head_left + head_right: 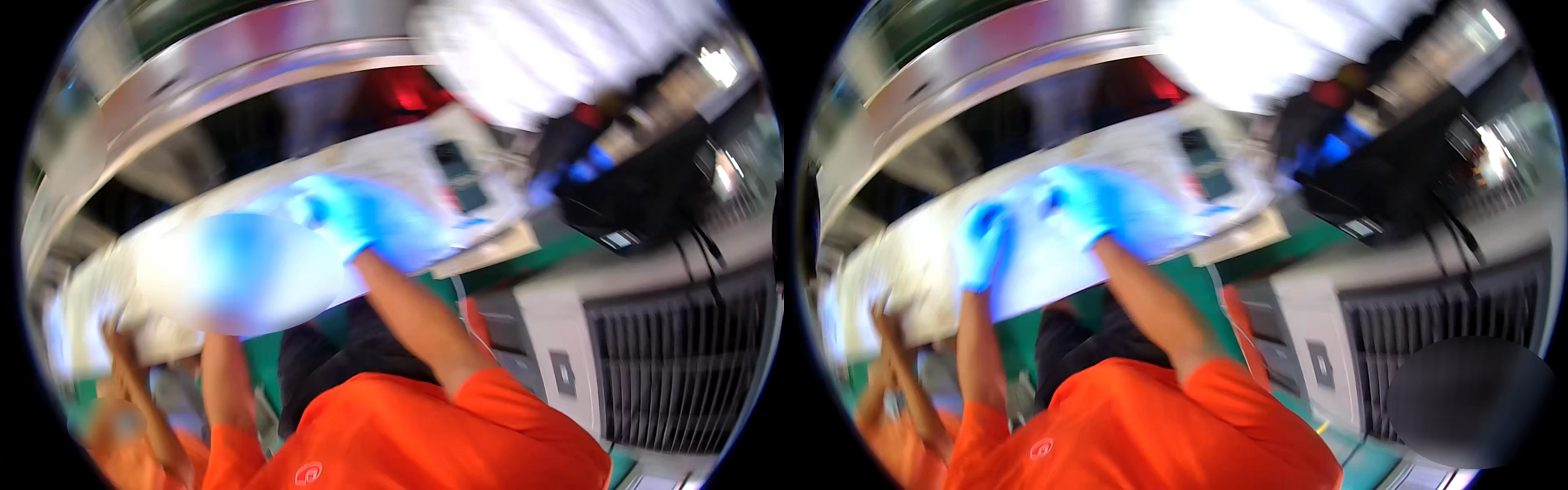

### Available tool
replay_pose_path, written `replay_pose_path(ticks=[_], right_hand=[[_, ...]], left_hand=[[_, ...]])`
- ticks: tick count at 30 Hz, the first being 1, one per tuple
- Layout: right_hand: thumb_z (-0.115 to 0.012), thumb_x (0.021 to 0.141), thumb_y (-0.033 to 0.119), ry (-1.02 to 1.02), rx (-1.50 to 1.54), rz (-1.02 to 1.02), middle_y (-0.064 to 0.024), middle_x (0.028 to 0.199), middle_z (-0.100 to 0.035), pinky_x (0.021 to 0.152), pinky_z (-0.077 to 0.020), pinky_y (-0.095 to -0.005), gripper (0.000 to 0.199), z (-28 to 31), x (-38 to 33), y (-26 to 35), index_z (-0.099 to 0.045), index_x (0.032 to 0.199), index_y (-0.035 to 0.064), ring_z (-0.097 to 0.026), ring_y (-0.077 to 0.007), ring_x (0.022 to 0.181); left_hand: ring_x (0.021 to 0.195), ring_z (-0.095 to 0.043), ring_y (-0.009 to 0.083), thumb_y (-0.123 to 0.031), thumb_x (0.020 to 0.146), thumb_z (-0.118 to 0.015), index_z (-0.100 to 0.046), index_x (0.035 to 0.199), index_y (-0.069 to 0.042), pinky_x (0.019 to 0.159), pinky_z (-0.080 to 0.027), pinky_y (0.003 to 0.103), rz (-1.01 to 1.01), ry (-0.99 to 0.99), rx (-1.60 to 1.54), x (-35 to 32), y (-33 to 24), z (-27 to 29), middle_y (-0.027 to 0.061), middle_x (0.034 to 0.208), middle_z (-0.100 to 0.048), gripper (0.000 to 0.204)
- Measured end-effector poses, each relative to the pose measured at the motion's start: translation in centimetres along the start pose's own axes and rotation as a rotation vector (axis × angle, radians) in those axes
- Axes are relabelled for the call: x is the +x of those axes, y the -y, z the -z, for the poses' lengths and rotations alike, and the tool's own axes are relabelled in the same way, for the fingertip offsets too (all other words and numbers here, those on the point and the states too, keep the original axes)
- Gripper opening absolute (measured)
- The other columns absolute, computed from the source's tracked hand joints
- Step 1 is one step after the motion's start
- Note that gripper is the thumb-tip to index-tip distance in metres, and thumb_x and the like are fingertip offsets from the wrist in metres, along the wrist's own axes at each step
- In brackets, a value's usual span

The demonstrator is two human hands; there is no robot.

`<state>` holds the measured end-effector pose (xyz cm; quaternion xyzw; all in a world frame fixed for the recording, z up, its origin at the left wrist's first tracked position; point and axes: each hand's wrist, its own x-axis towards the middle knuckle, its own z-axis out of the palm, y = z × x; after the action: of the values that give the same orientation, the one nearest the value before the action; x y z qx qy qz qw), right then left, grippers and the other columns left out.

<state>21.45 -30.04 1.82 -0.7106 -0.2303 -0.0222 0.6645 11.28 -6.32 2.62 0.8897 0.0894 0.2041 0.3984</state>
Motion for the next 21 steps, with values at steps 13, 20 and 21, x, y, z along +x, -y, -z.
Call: replay_pose_path(ticks=[13,20,21], right_hand=[[-0.076,0.097,0.013,0.1,-0.172,0.117,-0.0072,0.107,-0.076,0.093,-0.0556,-0.0338,0.02,-9.4,2.0,-6.0,-0.074,0.113,0.0004,-0.072,-0.019,0.1],[-0.075,0.1,0.02,0.059,0.145,-0.279,-0.0004,0.087,-0.069,0.054,-0.0355,-0.0186,0.024,-11.2,1.7,-0.6,-0.074,0.119,0.0064,-0.05,-0.0023,0.061],[-0.074,0.1,0.02,0.056,0.152,-0.279,-0.0004,0.086,-0.069,0.053,-0.0351,-0.0185,0.025,-11.5,1.8,0.6,-0.073,0.12,0.0067,-0.05,-0.0022,0.061]], left_hand=[[0.098,-0.074,0.0363,-0.031,0.091,-0.072,-0.077,0.106,-0.011,0.09,-0.059,0.045,0.185,-0.164,0.148,-2.2,5.5,4.9,0.0141,0.11,-0.075,0.025],[0.097,-0.072,0.0392,-0.032,0.092,-0.068,-0.076,0.105,-0.009,0.09,-0.057,0.047,0.175,-0.181,0.091,-2.1,6.0,4.8,0.0165,0.109,-0.074,0.027],[0.097,-0.072,0.0392,-0.032,0.092,-0.068,-0.076,0.105,-0.009,0.09,-0.057,0.047,0.176,-0.182,0.088,-2.0,5.8,4.8,0.0167,0.109,-0.074,0.027]])
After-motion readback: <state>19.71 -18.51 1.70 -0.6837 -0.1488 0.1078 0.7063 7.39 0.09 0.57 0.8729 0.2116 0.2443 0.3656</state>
